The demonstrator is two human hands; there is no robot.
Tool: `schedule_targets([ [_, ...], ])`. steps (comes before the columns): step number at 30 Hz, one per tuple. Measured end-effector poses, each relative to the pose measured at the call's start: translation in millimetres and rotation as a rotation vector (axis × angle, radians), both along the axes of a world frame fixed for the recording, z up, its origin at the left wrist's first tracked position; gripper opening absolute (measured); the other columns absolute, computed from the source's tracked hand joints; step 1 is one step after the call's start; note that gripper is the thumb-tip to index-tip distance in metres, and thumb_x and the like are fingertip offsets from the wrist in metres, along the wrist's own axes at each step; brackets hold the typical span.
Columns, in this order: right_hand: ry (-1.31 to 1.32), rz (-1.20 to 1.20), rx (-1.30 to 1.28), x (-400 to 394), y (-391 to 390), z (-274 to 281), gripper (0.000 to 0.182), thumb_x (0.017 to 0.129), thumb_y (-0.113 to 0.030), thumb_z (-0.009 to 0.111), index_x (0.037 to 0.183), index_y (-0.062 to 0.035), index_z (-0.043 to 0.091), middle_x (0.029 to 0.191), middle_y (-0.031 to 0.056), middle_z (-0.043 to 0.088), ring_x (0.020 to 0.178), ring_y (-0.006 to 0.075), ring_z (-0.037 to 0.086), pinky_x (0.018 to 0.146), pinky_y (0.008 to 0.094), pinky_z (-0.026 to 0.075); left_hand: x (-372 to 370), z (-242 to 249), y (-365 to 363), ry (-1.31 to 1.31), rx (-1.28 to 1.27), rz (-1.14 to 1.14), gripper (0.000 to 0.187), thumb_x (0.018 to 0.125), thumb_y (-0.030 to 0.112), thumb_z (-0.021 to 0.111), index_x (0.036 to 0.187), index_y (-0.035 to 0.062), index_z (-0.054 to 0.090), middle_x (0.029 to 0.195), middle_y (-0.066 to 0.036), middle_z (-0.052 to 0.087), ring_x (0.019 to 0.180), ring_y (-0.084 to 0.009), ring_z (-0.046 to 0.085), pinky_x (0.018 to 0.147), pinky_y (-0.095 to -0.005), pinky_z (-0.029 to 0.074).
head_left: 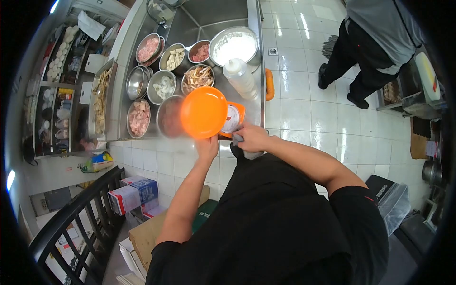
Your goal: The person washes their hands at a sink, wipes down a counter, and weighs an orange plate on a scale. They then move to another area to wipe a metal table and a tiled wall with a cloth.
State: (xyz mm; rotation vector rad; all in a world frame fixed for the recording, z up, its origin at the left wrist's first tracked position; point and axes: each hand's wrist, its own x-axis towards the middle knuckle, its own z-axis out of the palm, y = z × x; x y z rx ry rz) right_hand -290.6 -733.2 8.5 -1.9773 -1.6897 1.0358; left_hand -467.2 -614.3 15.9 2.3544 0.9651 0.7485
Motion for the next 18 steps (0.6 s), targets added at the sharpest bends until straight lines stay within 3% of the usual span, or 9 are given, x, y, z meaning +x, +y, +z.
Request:
schedule_targets([
  [3,0.241,-0.02,0.075,-8.0,5.0,0.2,0.046,0.079,-0.03,0.063,0.123,-0.0188,0.067,0.122,0.0164,0.054,0.11,0.0341,0.058,0.094,0.0426,0.048,-0.8,-1.2,2.4,-0.002,-0.065,-0.024,0.024,0.091,0.02,0.062,0.107,0.0025,0.068,0.108,-0.016,0.068,0.105,-0.0356,0.061,0.09,-0.0441,0.045],
  [7,0.161,-0.071,-0.065,1.6,-3.6,6.0,0.047,0.078,-0.03,0.063,0.123,-0.0152,0.067,0.122,0.0185,0.054,0.112,0.0347,0.057,0.097,0.0415,0.046,-3.7,-3.2,3.3,0.046,0.002,-0.015,0.023,0.09,0.018,0.062,0.107,0.0032,0.068,0.107,-0.016,0.068,0.104,-0.0358,0.061,0.09,-0.0443,0.045],
  [10,0.219,-0.036,-0.056,-7.0,5.4,0.3,0.048,0.079,-0.029,0.063,0.124,-0.0158,0.066,0.12,0.0182,0.053,0.113,0.034,0.056,0.096,0.0413,0.046,-3.0,-3.3,0.5,0.038,-0.03,0.008,0.023,0.09,0.019,0.062,0.106,0.0039,0.068,0.107,-0.016,0.068,0.103,-0.0364,0.061,0.089,-0.0444,0.045],
  [12,0.249,-0.063,0.112,-16.6,8.5,7.1,0.05,0.077,-0.029,0.062,0.126,-0.0212,0.066,0.119,0.0227,0.055,0.106,0.0372,0.06,0.091,0.043,0.05,-4.8,-2.7,2.4,0.076,-0.123,0.004,0.024,0.09,0.021,0.063,0.107,0.004,0.068,0.107,-0.016,0.068,0.103,-0.0366,0.061,0.089,-0.0442,0.045],
  [13,0.24,-0.044,0.096,-15.1,5.2,9.6,0.052,0.077,-0.029,0.062,0.129,-0.0185,0.064,0.121,0.0229,0.054,0.109,0.0373,0.059,0.092,0.0427,0.05,-5.2,-3.7,2.4,0.077,-0.125,0.008,0.024,0.09,0.021,0.063,0.107,0.004,0.068,0.107,-0.016,0.068,0.103,-0.0366,0.061,0.089,-0.0442,0.045],
  [18,0.137,-0.037,-0.049,-7.8,-5.5,20.0,0.055,0.078,-0.029,0.064,0.132,-0.0186,0.061,0.126,0.0225,0.05,0.116,0.0368,0.056,0.093,0.0431,0.049,-1.3,-2.1,1.9,0.033,0.056,-0.003,0.025,0.09,0.023,0.065,0.106,0.0041,0.069,0.106,-0.016,0.069,0.1,-0.0359,0.063,0.086,-0.0436,0.047],
])
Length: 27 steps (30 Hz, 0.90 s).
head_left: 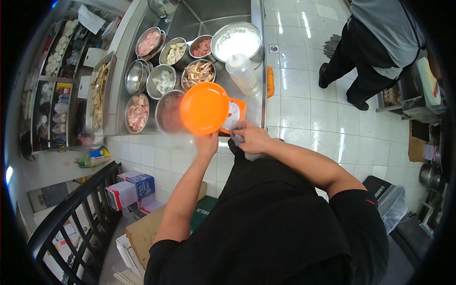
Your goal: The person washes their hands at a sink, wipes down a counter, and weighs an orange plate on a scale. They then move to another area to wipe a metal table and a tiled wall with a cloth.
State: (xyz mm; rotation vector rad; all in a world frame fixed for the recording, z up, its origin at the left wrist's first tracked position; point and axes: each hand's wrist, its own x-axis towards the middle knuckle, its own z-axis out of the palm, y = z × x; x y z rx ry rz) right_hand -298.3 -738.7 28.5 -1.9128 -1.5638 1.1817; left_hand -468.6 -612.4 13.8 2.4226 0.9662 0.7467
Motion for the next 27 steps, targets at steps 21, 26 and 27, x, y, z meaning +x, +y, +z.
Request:
schedule_targets([
  [21,-0.759,0.159,0.285,37.3,12.5,-16.6,0.028,0.085,-0.025,0.063,0.109,-0.0112,0.066,0.111,0.011,0.052,0.09,0.0263,0.062,0.07,0.0395,0.052,9.7,18.7,-10.8,0.003,-0.204,0.062,0.023,0.084,0.021,0.069,0.102,0.0061,0.07,0.099,-0.012,0.07,0.093,-0.0335,0.066,0.079,-0.0421,0.05],
  [26,-0.817,0.079,0.418,58.6,29.3,-11.8,0.032,0.083,-0.031,0.066,0.11,-0.014,0.066,0.108,0.0081,0.051,0.091,0.0251,0.06,0.067,0.0358,0.052,13.5,18.7,-13.6,-0.087,-0.142,0.053,0.022,0.08,0.018,0.069,0.098,0.0059,0.07,0.094,-0.012,0.07,0.089,-0.033,0.066,0.076,-0.0416,0.05],
  [27,-0.818,0.093,0.456,62.2,29.2,-13.5,0.03,0.084,-0.031,0.065,0.109,-0.0147,0.066,0.108,0.0077,0.051,0.091,0.0247,0.06,0.067,0.0358,0.052,14.0,18.9,-14.7,-0.058,-0.17,0.08,0.021,0.079,0.016,0.069,0.098,0.006,0.07,0.092,-0.011,0.07,0.088,-0.0327,0.066,0.075,-0.0414,0.05],
])
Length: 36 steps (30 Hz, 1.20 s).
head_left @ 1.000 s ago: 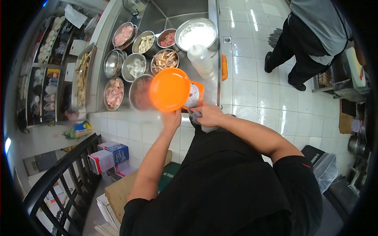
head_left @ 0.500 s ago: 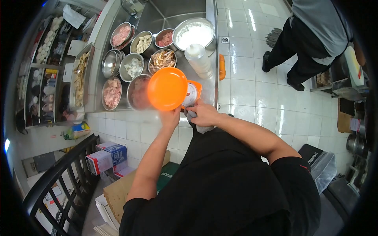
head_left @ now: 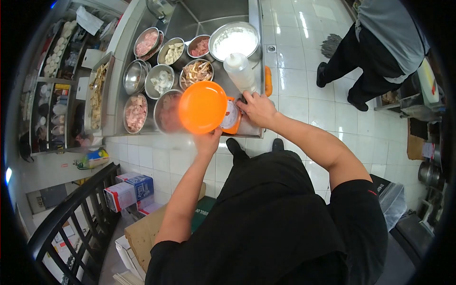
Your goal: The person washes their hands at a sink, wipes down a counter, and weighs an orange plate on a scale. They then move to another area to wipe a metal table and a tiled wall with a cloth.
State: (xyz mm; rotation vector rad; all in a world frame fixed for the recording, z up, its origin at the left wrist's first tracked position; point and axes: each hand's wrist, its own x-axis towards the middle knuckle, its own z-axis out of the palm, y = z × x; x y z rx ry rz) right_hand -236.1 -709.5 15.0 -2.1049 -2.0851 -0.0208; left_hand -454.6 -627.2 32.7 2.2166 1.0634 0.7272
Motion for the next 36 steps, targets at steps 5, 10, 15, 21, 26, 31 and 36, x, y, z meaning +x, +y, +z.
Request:
schedule_targets([
  [5,-0.108,0.092,0.028,-1.1,-15.5,-19.8,0.026,0.087,-0.03,0.061,0.108,-0.0154,0.066,0.108,0.0069,0.051,0.09,0.0235,0.06,0.067,0.0359,0.052,-0.2,0.5,1.3,-0.003,0.027,-0.023,0.02,0.079,0.016,0.068,0.097,0.0058,0.07,0.09,-0.011,0.07,0.086,-0.0329,0.066,0.075,-0.0415,0.05],
  [10,-0.166,0.053,0.058,3.6,-5.3,-4.8,0.023,0.089,-0.026,0.057,0.106,-0.0149,0.066,0.107,0.0079,0.051,0.087,0.0231,0.06,0.068,0.0359,0.051,0.3,-2.6,0.7,0.002,0.087,-0.031,0.025,0.075,0.012,0.067,0.099,0.0031,0.068,0.093,-0.009,0.069,0.076,-0.0222,0.066,0.066,-0.0352,0.052],
  [15,0.14,-0.04,0.006,-6.4,0.0,1.0,0.035,0.082,-0.023,0.066,0.116,-0.0167,0.064,0.11,0.0119,0.05,0.09,0.0291,0.061,0.074,0.0399,0.052,-0.6,-8.1,5.6,-0.037,0.169,-0.061,0.022,0.078,0.016,0.07,0.098,0.005,0.069,0.093,-0.013,0.07,0.087,-0.0348,0.066,0.076,-0.042,0.05],
  [21,0.541,-0.045,0.033,-20.7,11.6,18.6,0.054,0.077,-0.018,0.068,0.13,-0.0197,0.058,0.115,0.0163,0.049,0.099,0.0356,0.061,0.082,0.043,0.052,-0.9,-8.8,5.2,-0.029,0.162,-0.053,0.02,0.076,0.014,0.069,0.094,0.0045,0.068,0.089,-0.012,0.069,0.086,-0.0341,0.066,0.075,-0.0417,0.051],
  [26,0.715,-0.333,-0.181,-19.7,10.3,12.6,0.053,0.078,-0.024,0.067,0.131,-0.0193,0.06,0.121,0.0176,0.051,0.106,0.0343,0.061,0.089,0.0432,0.052,-1.8,-6.8,5.2,-0.014,0.168,-0.058,0.019,0.076,0.013,0.069,0.093,0.0046,0.068,0.089,-0.012,0.069,0.085,-0.0335,0.066,0.075,-0.0415,0.051],
  [31,0.83,-0.423,-0.245,-19.7,21.3,5.8,0.048,0.077,-0.026,0.067,0.125,-0.0177,0.065,0.125,0.0181,0.051,0.108,0.0364,0.06,0.092,0.043,0.051,-1.3,-6.4,5.8,0.019,0.126,-0.074,0.019,0.076,0.013,0.069,0.093,0.0047,0.068,0.091,-0.012,0.069,0.086,-0.0336,0.066,0.076,-0.0417,0.05],
  [36,0.911,-0.351,-0.042,-29.4,17.8,8.3,0.05,0.076,-0.024,0.069,0.126,-0.0174,0.065,0.121,0.0159,0.052,0.106,0.0349,0.06,0.09,0.0421,0.051,-2.5,-15.2,6.7,-0.011,0.212,-0.048,0.019,0.076,0.013,0.068,0.092,0.0041,0.068,0.091,-0.012,0.069,0.087,-0.0338,0.065,0.077,-0.042,0.05],
])
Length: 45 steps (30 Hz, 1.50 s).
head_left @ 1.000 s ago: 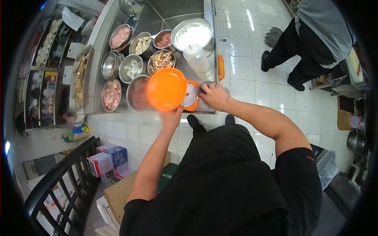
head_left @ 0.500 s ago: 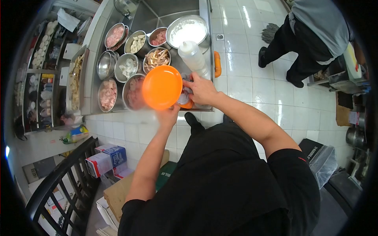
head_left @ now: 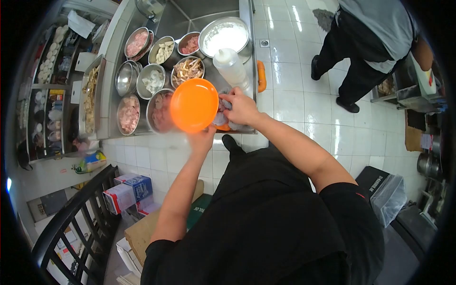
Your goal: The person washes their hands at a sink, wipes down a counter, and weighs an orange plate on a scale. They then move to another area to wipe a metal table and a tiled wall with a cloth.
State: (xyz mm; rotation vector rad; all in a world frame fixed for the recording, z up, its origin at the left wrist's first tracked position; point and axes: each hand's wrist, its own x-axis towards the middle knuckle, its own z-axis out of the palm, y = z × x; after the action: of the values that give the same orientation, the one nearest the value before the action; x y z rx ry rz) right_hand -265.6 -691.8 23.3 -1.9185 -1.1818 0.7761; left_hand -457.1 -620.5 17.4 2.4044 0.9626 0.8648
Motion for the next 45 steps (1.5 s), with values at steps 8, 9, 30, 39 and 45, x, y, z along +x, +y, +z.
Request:
schedule_targets([
  [8,-0.225,0.327,0.265,0.7,-7.2,-2.3,0.048,0.073,-0.015,0.071,0.121,-0.0196,0.065,0.117,0.0111,0.047,0.096,0.0324,0.061,0.08,0.0415,0.052,0.9,3.9,-2.9,-0.043,-0.086,-0.017,0.019,0.076,0.013,0.068,0.092,0.0045,0.068,0.092,-0.012,0.069,0.089,-0.0332,0.065,0.08,-0.0421,0.049],
  [9,-0.22,0.326,0.266,2.0,-7.2,-2.6,0.048,0.073,-0.015,0.071,0.121,-0.0196,0.065,0.117,0.0111,0.047,0.096,0.0324,0.061,0.08,0.0415,0.052,0.3,3.3,-2.3,-0.035,-0.102,-0.018,0.019,0.075,0.013,0.068,0.092,0.0045,0.068,0.093,-0.012,0.069,0.09,-0.033,0.065,0.08,-0.0424,0.049],
  [30,-0.341,0.377,0.411,-39.2,-48.8,-23.2,0.046,0.073,-0.015,0.072,0.118,-0.0121,0.063,0.106,0.0076,0.055,0.097,0.0263,0.058,0.08,0.0387,0.052,-4.8,3.0,-0.2,-0.007,-0.144,0.0,0.025,0.087,0.024,0.069,0.103,0.004,0.068,0.102,-0.014,0.069,0.097,-0.0341,0.064,0.085,-0.0421,0.048],
  [39,-0.056,-0.052,0.707,-22.1,-26.7,-2.9,0.058,0.068,-0.002,0.072,0.124,-0.0036,0.055,0.12,0.0125,0.055,0.112,0.0348,0.055,0.094,0.0403,0.048,-3.2,1.5,2.1,-0.008,-0.033,-0.032,0.025,0.086,0.023,0.07,0.103,0.0052,0.069,0.104,-0.013,0.069,0.099,-0.0339,0.064,0.086,-0.0429,0.048],
  [45,-0.241,-0.067,0.41,-19.3,-15.2,-34.2,0.052,0.069,-0.004,0.072,0.119,-0.002,0.056,0.12,0.0141,0.055,0.109,0.0356,0.056,0.092,0.0407,0.049,-3.6,-4.8,2.8,-0.007,-0.039,-0.007,0.022,0.086,0.021,0.07,0.1,0.0044,0.069,0.1,-0.012,0.07,0.098,-0.0323,0.064,0.086,-0.0425,0.047],
])
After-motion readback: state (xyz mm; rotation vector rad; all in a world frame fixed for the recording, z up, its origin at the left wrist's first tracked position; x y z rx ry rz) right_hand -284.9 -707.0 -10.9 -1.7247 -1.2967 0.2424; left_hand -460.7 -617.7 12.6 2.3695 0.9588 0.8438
